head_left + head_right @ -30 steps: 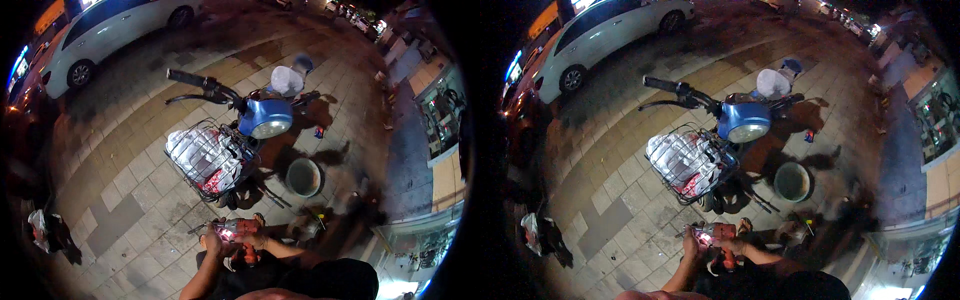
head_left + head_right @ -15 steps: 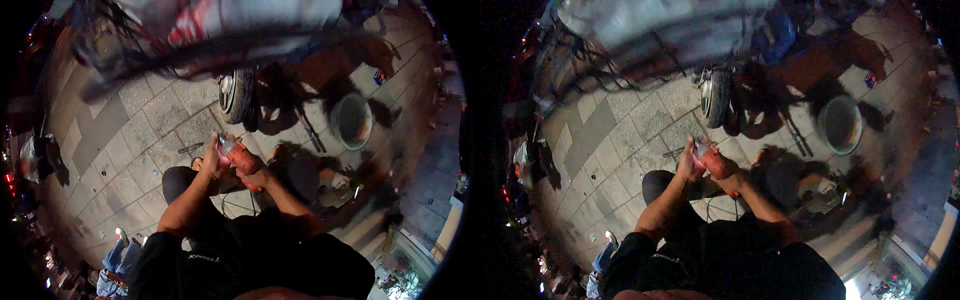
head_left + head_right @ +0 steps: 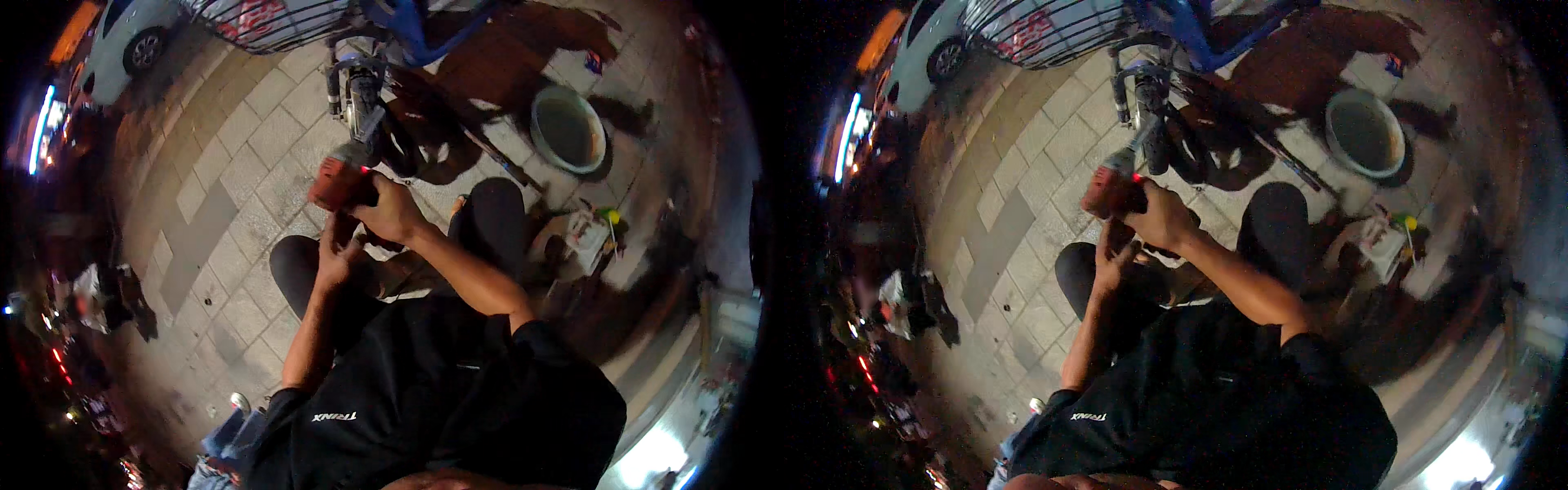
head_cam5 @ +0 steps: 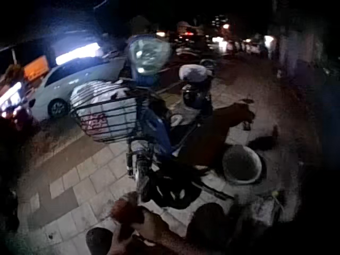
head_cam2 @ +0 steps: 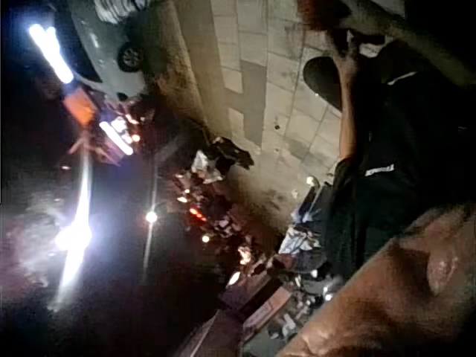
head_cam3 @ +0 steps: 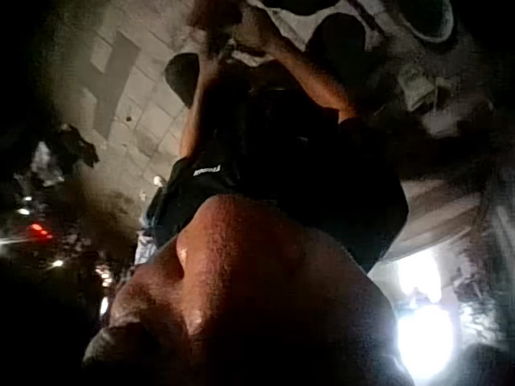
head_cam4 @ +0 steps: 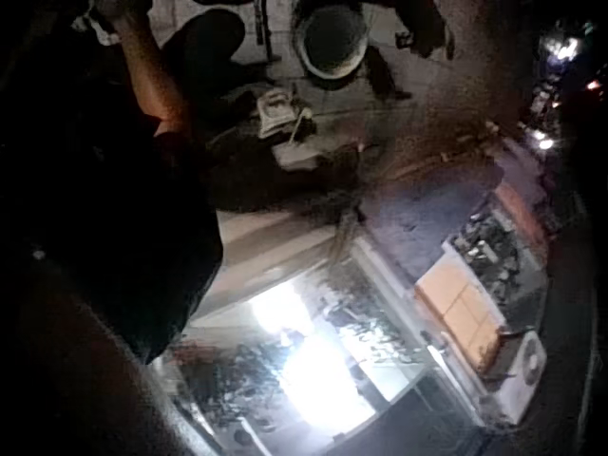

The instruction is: The person works on a blue electric scooter parked on a sidewalk at night. They use a cordless impact wrench to remove the front wheel, then use a tire lever to pry the tire off the rim. The person manipulates the tire and rim by hand, appearing to remove the inner tube.

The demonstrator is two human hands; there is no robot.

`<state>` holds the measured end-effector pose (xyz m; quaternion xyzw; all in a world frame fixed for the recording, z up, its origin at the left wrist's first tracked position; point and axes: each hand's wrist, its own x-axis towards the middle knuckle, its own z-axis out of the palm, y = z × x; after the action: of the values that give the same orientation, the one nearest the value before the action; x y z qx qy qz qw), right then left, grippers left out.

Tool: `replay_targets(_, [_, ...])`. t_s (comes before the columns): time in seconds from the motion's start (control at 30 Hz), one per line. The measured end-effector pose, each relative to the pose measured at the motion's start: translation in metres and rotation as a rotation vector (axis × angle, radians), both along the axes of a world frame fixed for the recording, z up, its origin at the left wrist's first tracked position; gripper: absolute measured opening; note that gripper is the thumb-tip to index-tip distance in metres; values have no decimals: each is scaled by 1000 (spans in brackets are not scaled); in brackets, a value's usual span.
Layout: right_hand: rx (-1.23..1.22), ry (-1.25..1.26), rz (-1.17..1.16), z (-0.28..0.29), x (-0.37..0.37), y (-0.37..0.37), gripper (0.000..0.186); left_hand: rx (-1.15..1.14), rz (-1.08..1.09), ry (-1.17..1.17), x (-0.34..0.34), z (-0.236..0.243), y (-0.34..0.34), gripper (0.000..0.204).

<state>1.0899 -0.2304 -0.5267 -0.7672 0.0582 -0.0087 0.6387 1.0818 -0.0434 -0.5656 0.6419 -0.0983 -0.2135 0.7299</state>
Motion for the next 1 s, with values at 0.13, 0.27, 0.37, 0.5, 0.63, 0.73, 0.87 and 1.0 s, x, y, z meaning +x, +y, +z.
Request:
replay_targets(0.13, [-122,-236,78,80,-38,32,53,269,163,-166,-27,34,0,69])
replay_targets(0.27, [-326,-532,170,128,-60,41,42,224,276,-294,-33,55,26,60])
replay_targets(0.37, [-321,-618,68,137,-69,25,39,158,316,-399,-31,51,32,54])
replay_targets(0.5, [-282,-542,1,147,-90,2,35,116,379,-513,6,61,119,50])
replay_targets(0.63, [-115,-445,-425,90,-110,-74,26,-399,327,88,35,106,122,46])
replay_targets(0.73, [-111,-192,-780,32,-146,-125,29,27,328,-52,55,120,103,25])
replay_targets(0.87, [-307,203,-1001,-90,-220,-186,35,59,-88,31,117,75,122,22])
replay_targets(1.0, [-415,458,-1172,-206,-313,-228,43,220,-105,145,94,45,66,19])
